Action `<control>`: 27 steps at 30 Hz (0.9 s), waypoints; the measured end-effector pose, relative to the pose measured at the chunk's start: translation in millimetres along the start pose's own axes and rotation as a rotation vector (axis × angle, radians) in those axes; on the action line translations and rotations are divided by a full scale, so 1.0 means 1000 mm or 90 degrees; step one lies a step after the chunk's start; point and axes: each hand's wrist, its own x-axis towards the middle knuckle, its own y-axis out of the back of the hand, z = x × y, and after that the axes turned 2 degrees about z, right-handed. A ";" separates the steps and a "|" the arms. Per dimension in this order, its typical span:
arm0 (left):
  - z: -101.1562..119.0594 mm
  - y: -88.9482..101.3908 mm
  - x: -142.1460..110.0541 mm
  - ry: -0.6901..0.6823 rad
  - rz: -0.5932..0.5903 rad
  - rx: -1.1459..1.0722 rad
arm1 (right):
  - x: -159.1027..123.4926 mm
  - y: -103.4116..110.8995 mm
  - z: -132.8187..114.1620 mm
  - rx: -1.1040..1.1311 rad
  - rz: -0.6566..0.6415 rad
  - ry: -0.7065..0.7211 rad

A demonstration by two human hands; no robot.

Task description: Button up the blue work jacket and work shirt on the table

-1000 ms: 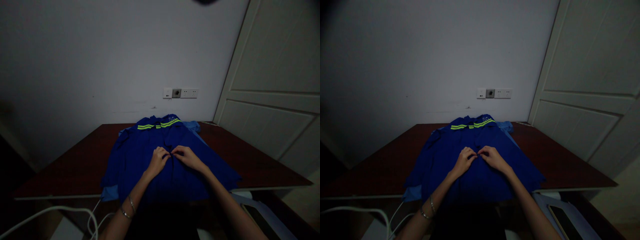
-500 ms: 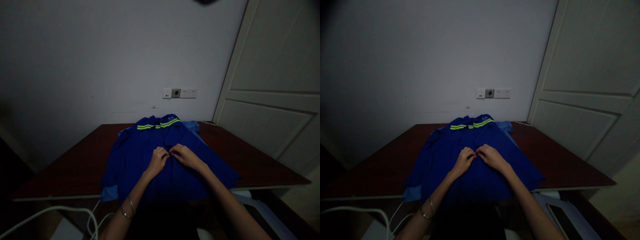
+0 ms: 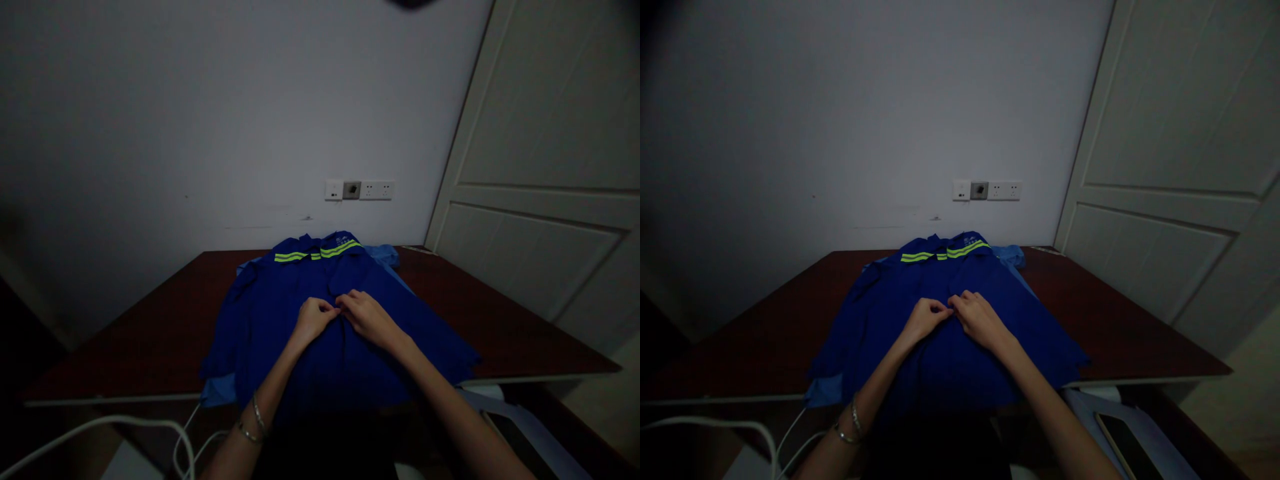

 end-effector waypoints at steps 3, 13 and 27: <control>-0.004 0.000 0.003 0.009 -0.029 0.015 | 0.000 0.002 -0.001 0.014 0.006 0.003; -0.002 0.006 0.004 0.022 -0.043 0.045 | 0.001 0.009 0.002 0.083 0.032 0.001; 0.000 0.006 -0.004 -0.006 -0.019 0.060 | 0.002 -0.017 0.010 0.386 0.126 -0.208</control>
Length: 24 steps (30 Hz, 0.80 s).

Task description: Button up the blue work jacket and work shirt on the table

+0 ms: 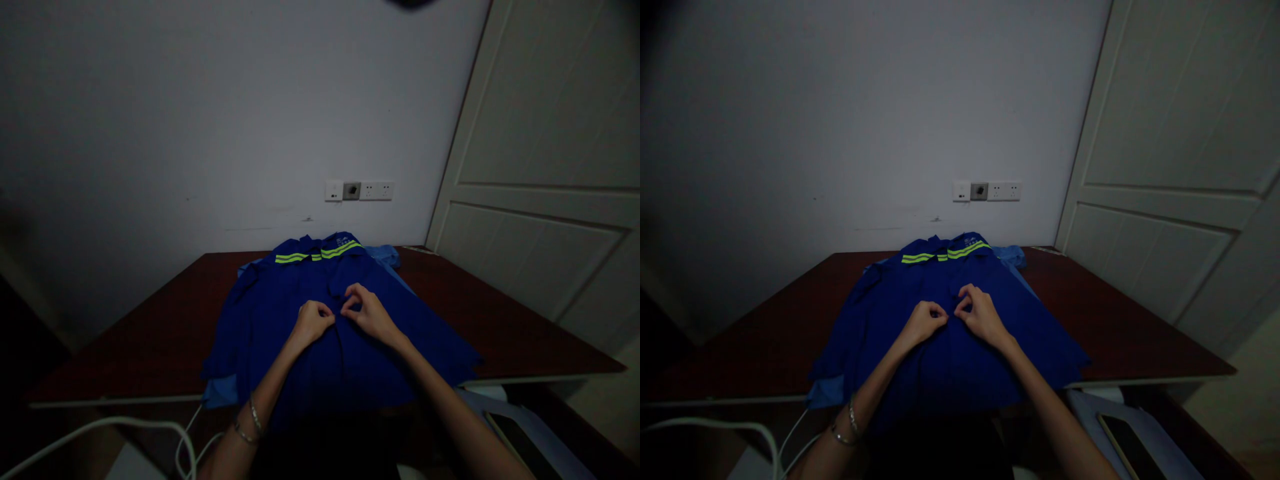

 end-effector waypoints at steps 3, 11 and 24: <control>0.001 -0.002 -0.001 0.000 0.010 0.029 | 0.002 -0.008 0.011 0.165 0.008 -0.141; 0.000 -0.006 -0.005 -0.066 0.058 0.088 | 0.009 -0.012 0.023 0.404 0.008 -0.346; -0.016 -0.010 -0.001 -0.043 0.102 0.073 | -0.029 0.007 -0.016 -0.072 0.006 -0.006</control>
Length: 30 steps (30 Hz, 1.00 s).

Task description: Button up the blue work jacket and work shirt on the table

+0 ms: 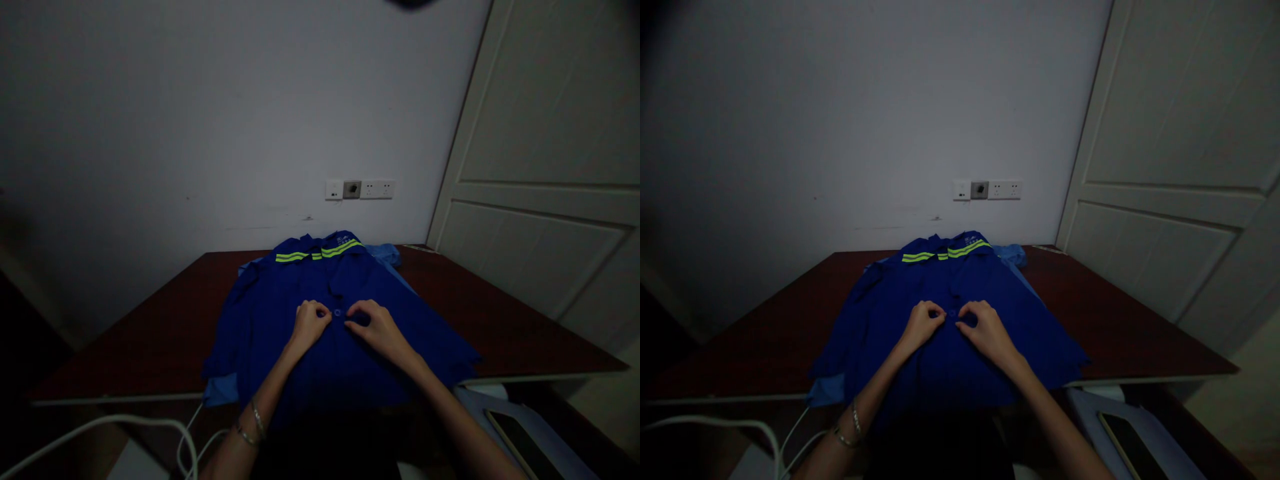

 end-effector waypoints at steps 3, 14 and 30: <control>-0.010 -0.005 0.003 0.012 0.006 -0.016 | -0.029 0.008 -0.016 -0.053 -0.100 0.121; -0.014 -0.006 0.006 0.017 0.006 -0.064 | -0.052 -0.006 -0.014 -0.194 -0.196 0.213; 0.035 0.017 -0.070 -0.105 -0.125 0.077 | -0.022 0.004 0.010 0.270 0.103 -0.162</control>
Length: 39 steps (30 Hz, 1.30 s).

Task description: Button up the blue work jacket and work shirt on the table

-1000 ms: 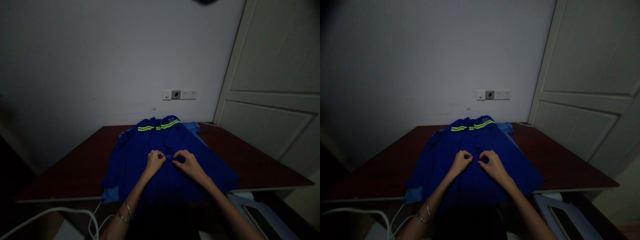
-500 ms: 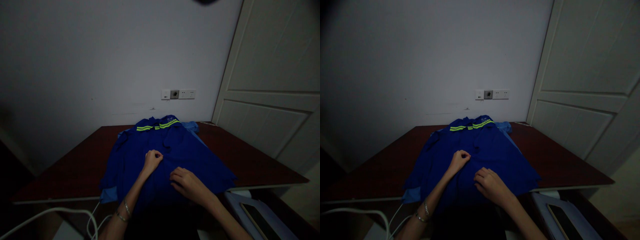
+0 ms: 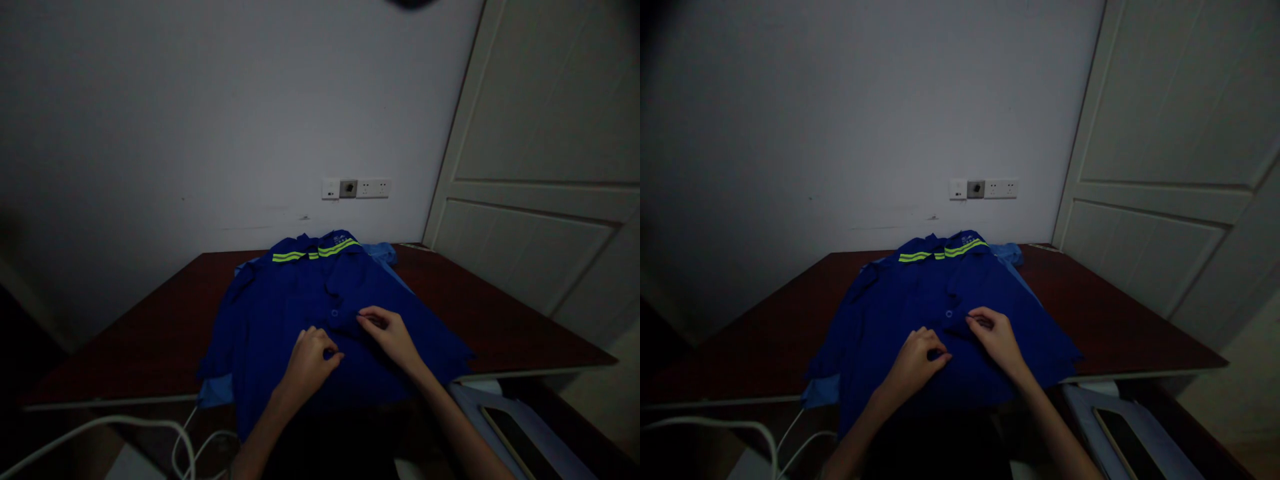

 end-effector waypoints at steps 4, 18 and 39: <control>-0.002 -0.011 -0.002 -0.017 -0.035 0.039 | 0.008 -0.001 0.004 0.042 0.050 -0.032; 0.002 -0.007 -0.008 -0.070 0.010 -0.074 | 0.011 0.001 -0.015 0.070 0.079 -0.058; 0.014 0.008 0.015 0.078 0.113 -0.496 | 0.001 -0.010 -0.041 -0.063 -0.024 0.057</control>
